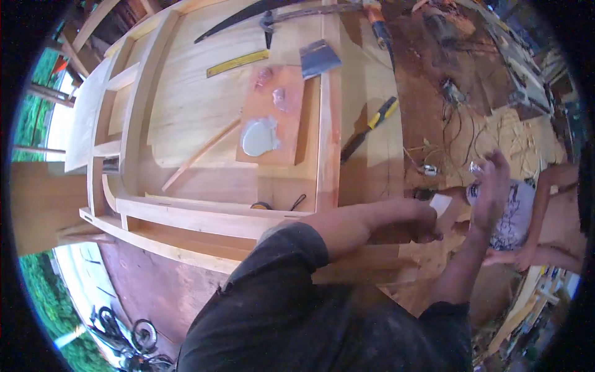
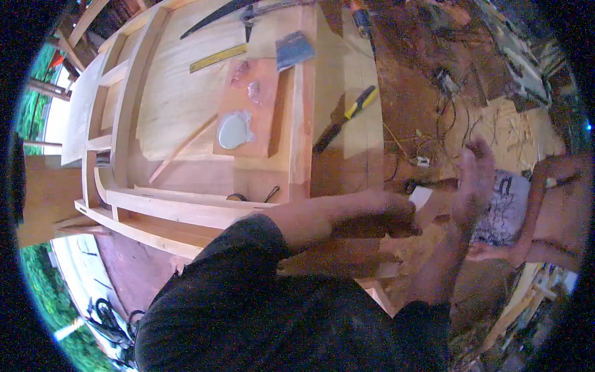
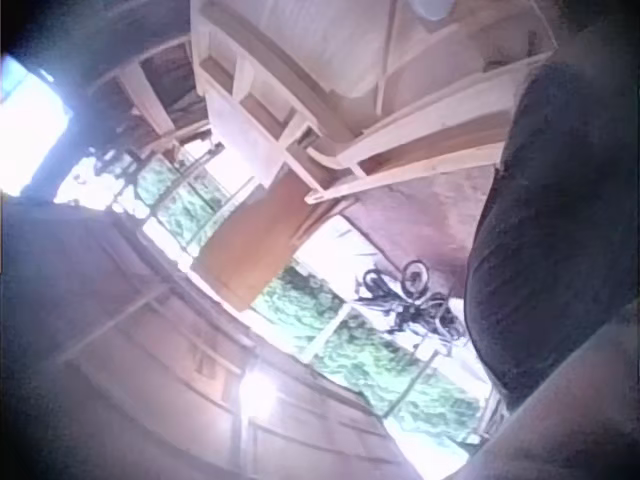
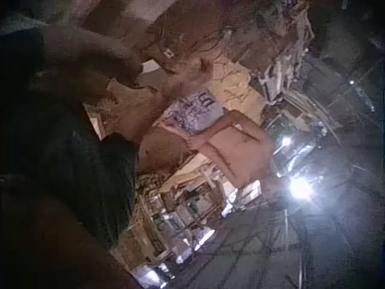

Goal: Assembling and sanding wooden furniture components using a hammer and sandpaper.

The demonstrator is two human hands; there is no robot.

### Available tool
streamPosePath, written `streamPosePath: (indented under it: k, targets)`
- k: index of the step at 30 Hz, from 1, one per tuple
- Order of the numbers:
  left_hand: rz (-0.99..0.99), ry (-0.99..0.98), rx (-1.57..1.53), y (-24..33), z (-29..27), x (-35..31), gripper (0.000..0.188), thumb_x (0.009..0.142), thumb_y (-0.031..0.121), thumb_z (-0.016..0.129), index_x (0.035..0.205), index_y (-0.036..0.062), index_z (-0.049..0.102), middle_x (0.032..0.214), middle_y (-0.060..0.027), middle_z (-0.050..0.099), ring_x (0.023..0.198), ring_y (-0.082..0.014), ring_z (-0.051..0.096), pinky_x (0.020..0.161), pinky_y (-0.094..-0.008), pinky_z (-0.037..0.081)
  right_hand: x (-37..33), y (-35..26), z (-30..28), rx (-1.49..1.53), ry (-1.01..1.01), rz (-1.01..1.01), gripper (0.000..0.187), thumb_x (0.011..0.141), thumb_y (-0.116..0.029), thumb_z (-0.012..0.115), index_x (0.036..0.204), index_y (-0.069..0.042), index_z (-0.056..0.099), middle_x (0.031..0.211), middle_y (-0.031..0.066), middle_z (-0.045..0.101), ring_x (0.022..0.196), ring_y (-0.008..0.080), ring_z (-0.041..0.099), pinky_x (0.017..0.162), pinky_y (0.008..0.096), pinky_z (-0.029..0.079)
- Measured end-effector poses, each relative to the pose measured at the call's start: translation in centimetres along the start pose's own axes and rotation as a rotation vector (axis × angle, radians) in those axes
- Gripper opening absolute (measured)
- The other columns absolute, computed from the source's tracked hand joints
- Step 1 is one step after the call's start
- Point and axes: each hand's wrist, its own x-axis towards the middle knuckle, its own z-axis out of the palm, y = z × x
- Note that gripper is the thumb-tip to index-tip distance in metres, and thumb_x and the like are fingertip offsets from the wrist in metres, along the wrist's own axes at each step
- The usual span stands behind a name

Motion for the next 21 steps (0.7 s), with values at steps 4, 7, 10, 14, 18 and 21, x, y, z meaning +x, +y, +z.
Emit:
streamPosePath:
  k: [4, 7, 10, 14, 18, 21]
  targets:
    - [0.141, 0.106, 0.057, 0.3, -0.6, -2.8, 0.046, 0.091, 0.044, 0.057, 0.076, 0.0015, 0.065, 0.07, -0.008, 0.062, 0.062, -0.023, 0.057, 0.06, -0.0411, 0.046, 3.7, -4.4, 8.9, -0.197, -0.406, -0.185, 0.047, 0.09, -0.018, 0.062, 0.132, -0.001, 0.048, 0.121, 0.0101, 0.056, 0.108, 0.0193, 0.054, 0.094, 0.0322, 0.043]
    - [0.239, 0.201, -0.407, 0.0, -0.6, -4.1, 0.033, 0.092, 0.032, 0.056, 0.084, 0.0011, 0.065, 0.078, -0.0091, 0.062, 0.069, -0.0242, 0.058, 0.065, -0.0395, 0.046, 7.9, -4.4, 14.2, -0.325, -0.528, -0.308, 0.051, 0.089, -0.023, 0.064, 0.133, -0.003, 0.047, 0.123, 0.0134, 0.056, 0.11, 0.0231, 0.054, 0.095, 0.0345, 0.043]
    - [0.176, 0.132, -0.924, 0.1, -1.0, -3.9, 0.02, 0.091, 0.022, 0.058, 0.085, 0.0049, 0.067, 0.085, -0.0128, 0.065, 0.075, -0.0265, 0.061, 0.067, -0.0395, 0.047, 13.2, -2.5, 20.3, -0.407, -0.56, -0.355, 0.056, 0.087, -0.026, 0.066, 0.134, -0.003, 0.046, 0.126, 0.0176, 0.055, 0.113, 0.0288, 0.054, 0.096, 0.0386, 0.043]
    - [0.113, 0.075, 0.009, 1.1, -2.0, -2.6, 0.019, 0.088, 0.024, 0.061, 0.09, 0.0071, 0.069, 0.092, -0.0144, 0.067, 0.081, -0.0307, 0.064, 0.071, -0.0419, 0.049, 19.1, 0.9, 30.1, -0.606, -0.581, -0.577, 0.06, 0.084, -0.025, 0.064, 0.136, -0.002, 0.044, 0.128, 0.0222, 0.053, 0.109, 0.0352, 0.055, 0.101, 0.0412, 0.04]
    - [0.197, 0.175, -0.23, 0.5, -2.2, -1.6, 0.021, 0.088, 0.025, 0.061, 0.091, 0.0068, 0.069, 0.093, -0.014, 0.067, 0.083, -0.0306, 0.064, 0.072, -0.0421, 0.049, 23.0, 4.3, 37.1, -1.027, -0.409, -0.899, 0.064, 0.081, -0.024, 0.061, 0.138, -0.002, 0.041, 0.141, 0.025, 0.039, 0.124, 0.0418, 0.042, 0.107, 0.0487, 0.033]
    - [0.189, 0.228, -0.287, -0.7, -2.0, -0.8, 0.022, 0.089, 0.027, 0.06, 0.092, 0.0065, 0.069, 0.093, -0.0137, 0.067, 0.084, -0.0305, 0.064, 0.073, -0.0422, 0.049, 26.2, 6.2, 40.4, -1.227, -0.427, -0.928, 0.063, 0.085, -0.017, 0.053, 0.143, -0.002, 0.035, 0.152, 0.0237, 0.024, 0.141, 0.0417, 0.019, 0.116, 0.0516, 0.015]
